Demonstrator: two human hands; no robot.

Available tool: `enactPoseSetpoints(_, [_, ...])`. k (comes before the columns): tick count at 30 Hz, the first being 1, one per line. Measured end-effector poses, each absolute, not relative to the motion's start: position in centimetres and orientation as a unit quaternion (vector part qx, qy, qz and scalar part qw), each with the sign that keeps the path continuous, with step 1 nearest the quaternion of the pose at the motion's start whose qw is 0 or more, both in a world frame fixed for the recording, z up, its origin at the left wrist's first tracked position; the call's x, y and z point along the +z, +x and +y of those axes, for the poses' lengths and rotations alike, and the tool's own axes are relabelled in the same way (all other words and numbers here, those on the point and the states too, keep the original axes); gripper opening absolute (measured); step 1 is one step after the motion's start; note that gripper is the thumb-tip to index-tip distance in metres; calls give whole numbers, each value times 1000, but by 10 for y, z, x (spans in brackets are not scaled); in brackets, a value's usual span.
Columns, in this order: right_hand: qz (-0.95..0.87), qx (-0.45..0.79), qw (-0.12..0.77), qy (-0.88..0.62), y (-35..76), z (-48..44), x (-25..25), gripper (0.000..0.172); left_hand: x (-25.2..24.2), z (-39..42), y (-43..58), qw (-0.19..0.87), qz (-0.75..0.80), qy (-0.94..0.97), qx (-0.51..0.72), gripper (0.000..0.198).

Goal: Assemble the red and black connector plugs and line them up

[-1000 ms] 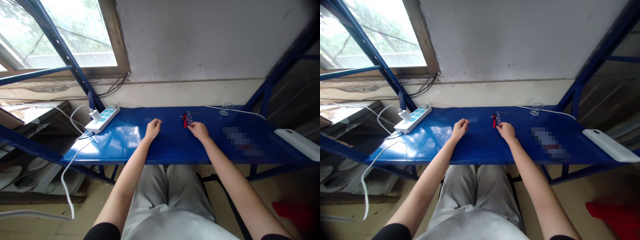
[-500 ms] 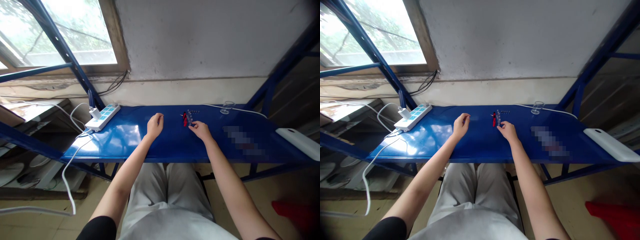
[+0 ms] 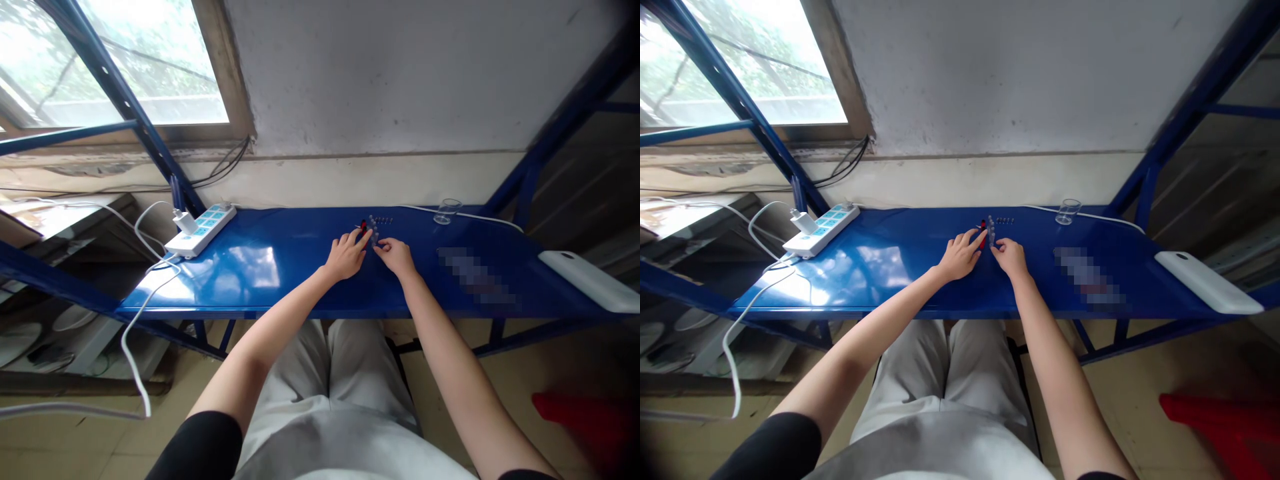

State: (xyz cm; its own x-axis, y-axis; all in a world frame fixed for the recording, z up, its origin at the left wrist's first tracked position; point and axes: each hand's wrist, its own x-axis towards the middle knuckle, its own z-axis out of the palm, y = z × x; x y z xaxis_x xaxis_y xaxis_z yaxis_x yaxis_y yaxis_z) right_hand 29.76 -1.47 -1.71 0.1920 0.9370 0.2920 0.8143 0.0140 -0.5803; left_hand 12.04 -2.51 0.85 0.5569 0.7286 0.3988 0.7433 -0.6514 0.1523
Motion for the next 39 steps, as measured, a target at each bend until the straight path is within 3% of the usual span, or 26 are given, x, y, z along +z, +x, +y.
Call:
enactPoseSetpoints(7, [-630,83,330,-699,298,-14,-18,28,3,-17,132,42,-451,-873,-180,56])
enactPoseSetpoints(15, [-627,86,328,-702,297,-13,-18,30,9,-9,135,72,-430,-873,-219,32])
enactPoseSetpoints(29, [-621,60,284,-728,286,-15,-11,25,12,14,53,-143,-457,-762,-436,15])
enactPoseSetpoints(39, [-648,42,259,-715,273,-22,0,18,11,4,30,-169,-461,-659,-570,15])
